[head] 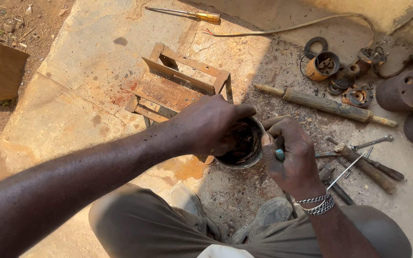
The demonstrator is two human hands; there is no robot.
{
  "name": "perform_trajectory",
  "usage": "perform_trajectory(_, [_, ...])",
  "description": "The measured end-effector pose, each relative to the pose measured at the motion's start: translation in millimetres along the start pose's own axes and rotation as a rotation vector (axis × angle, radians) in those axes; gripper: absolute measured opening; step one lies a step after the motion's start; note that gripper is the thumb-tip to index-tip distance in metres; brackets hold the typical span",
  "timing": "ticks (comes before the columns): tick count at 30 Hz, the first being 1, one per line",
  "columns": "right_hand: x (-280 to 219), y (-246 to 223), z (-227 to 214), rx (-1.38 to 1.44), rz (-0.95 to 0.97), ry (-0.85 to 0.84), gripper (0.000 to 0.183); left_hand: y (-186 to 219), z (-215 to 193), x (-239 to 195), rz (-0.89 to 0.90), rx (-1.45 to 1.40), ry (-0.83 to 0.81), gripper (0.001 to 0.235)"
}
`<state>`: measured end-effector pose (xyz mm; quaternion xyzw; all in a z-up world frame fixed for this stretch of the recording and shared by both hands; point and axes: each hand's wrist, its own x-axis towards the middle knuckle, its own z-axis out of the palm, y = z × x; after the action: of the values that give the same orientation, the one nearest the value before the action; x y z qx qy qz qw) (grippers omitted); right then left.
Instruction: The person sits on the ground and uses pliers and a screwdriver to manipulate wires inside a metal cylinder. They repeatedly pull, cut, and adjust the wires, occasionally using a hammer to tap the cylinder.
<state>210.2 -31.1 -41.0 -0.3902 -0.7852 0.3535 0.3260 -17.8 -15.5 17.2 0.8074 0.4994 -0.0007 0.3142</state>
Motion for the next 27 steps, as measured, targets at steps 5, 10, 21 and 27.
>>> perform_trajectory(5, [3.6,-3.7,-1.7,-0.024,0.007,0.001,0.017,-31.1,7.2,10.0,0.135,-0.298,0.108,0.054])
perform_trajectory(10, [17.8,-15.8,-13.4,-0.083,0.186,-0.068,0.021,-41.5,10.9,11.6,0.093,-0.449,0.135,0.056])
perform_trajectory(21, [61.6,-63.2,-46.1,-0.716,-0.213,-1.141,0.09,-36.5,24.3,0.7,0.059,-0.407,0.314,0.056])
perform_trajectory(27, [73.0,-79.3,-37.4,-0.826,-0.366,-1.26,0.098,-42.6,30.1,0.3,0.18,-0.382,0.442,0.055])
